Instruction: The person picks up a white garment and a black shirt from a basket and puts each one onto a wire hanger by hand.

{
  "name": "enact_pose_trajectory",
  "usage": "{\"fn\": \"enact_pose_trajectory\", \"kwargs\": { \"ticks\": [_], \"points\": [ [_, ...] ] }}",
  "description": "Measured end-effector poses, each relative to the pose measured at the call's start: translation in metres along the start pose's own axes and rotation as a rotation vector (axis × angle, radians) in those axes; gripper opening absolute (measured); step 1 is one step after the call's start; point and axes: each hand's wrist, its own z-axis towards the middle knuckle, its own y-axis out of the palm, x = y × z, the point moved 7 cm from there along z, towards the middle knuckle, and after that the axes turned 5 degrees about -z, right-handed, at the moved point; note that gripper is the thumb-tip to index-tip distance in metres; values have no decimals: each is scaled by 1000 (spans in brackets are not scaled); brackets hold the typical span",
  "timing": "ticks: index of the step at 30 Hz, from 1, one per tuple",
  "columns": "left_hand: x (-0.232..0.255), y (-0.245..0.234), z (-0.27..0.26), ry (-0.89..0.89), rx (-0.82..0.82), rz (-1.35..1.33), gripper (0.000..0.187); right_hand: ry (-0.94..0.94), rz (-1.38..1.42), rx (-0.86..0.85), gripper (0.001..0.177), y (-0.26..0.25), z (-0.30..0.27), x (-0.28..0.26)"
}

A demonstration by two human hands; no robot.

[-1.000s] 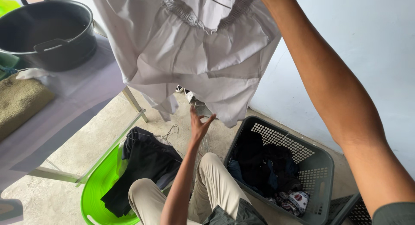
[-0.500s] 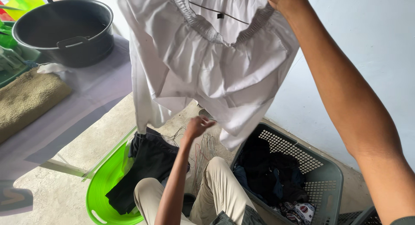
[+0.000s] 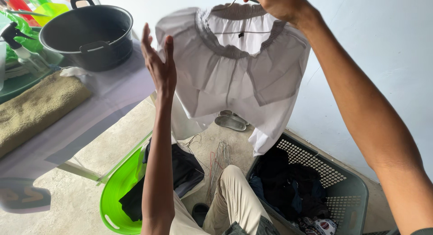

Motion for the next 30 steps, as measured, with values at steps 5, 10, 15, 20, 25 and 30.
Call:
{"fn": "enact_pose_trajectory", "kwargs": {
  "ticks": [5,10,15,20,25,30],
  "points": [
    [-45,24,-18,-393,-127,-191,34,3,5,83,20,6,-8,8],
    [-83,7,-39,-529,-61,-137,23,241,-58,113,34,9,-16,29],
    [-65,-7,-47,-450,-62,-36,37,294,-73,82,38,25,-11,31],
    [6,-13,-26,26,37,36,69,289,-65,145,29,22,-4,29],
    [4,20,-6,-142,-240,16,27,397,34,137,28,21,-7,31],
    [-28,15,-14,-394,-158,-190,19,400,26,138,31,13,-15,30]
  ]
}}
